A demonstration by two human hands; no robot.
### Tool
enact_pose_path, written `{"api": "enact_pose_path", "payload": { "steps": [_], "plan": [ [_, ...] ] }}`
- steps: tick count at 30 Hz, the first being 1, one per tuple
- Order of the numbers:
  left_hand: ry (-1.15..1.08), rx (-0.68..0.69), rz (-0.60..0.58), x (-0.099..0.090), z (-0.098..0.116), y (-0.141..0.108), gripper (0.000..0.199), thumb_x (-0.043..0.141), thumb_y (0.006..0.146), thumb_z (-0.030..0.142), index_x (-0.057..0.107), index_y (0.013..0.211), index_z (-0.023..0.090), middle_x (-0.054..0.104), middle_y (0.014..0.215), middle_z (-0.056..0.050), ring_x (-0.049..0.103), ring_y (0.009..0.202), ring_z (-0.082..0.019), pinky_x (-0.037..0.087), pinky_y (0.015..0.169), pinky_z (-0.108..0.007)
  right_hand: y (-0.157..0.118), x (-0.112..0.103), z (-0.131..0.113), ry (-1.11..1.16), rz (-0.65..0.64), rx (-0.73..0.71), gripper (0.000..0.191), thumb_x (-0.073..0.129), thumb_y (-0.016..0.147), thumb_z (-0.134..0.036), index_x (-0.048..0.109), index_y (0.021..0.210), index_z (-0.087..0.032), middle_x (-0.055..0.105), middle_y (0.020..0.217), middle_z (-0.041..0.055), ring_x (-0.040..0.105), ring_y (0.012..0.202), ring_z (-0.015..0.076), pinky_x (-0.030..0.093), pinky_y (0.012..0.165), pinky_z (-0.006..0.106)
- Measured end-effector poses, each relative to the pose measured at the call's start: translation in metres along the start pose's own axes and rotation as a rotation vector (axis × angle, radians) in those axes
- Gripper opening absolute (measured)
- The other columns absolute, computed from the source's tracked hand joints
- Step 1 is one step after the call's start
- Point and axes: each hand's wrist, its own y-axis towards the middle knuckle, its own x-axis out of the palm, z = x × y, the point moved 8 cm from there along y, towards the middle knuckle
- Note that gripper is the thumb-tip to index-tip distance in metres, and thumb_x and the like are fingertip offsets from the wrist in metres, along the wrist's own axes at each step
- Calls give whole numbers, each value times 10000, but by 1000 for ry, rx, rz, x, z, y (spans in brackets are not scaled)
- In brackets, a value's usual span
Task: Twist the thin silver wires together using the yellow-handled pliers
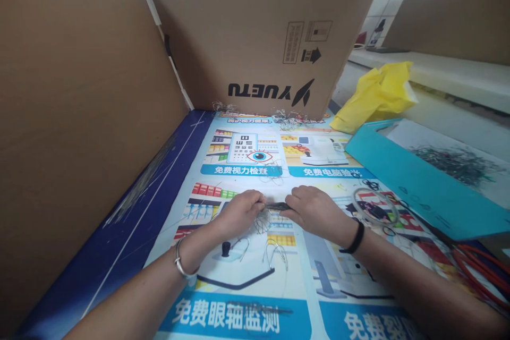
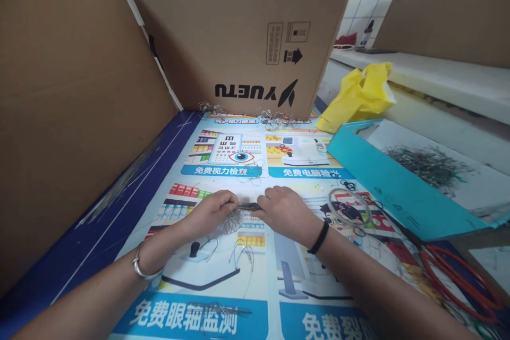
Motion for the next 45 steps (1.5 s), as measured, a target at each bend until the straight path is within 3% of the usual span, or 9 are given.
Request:
{"api": "enact_pose_path", "payload": {
  "steps": [16, 25, 37, 45],
  "plan": [
    [29, -22, -2, 0, -1, 1, 174, 389, 813, 180, 549, 744, 185, 583, 767, -3, 523, 746, -152, 376, 645, -251, 1, 7, -2, -21, -68, 27, 280, 453, 875, -415, 544, 770, -172, 581, 735, 48, 493, 657, 161, 246, 577, 278],
    [11, -13, 34, -2, 1, 0, 170, 396, 798, 149, 553, 747, 192, 589, 753, 2, 529, 731, -149, 383, 642, -249, -3, 3, -1, 11, -37, 76, 314, 422, 886, -431, 550, 773, -168, 567, 753, 48, 484, 699, 163, 258, 605, 283],
    [2, -35, 100, -3, -3, -1, 174, 391, 792, 141, 544, 725, 189, 585, 729, 5, 529, 713, -145, 383, 637, -244, -4, -17, -13, -161, 27, 145, 257, 464, 871, -399, 532, 750, -183, 530, 718, 64, 443, 697, 204, 194, 583, 316],
    [-5, -77, 133, -5, -1, -1, 153, 414, 785, 155, 538, 699, 181, 586, 702, -2, 532, 707, -152, 388, 632, -245, -6, -16, -14, -131, 10, 216, 266, 463, 870, -405, 558, 763, -181, 546, 713, 67, 457, 671, 192, 203, 560, 319]
  ]
}}
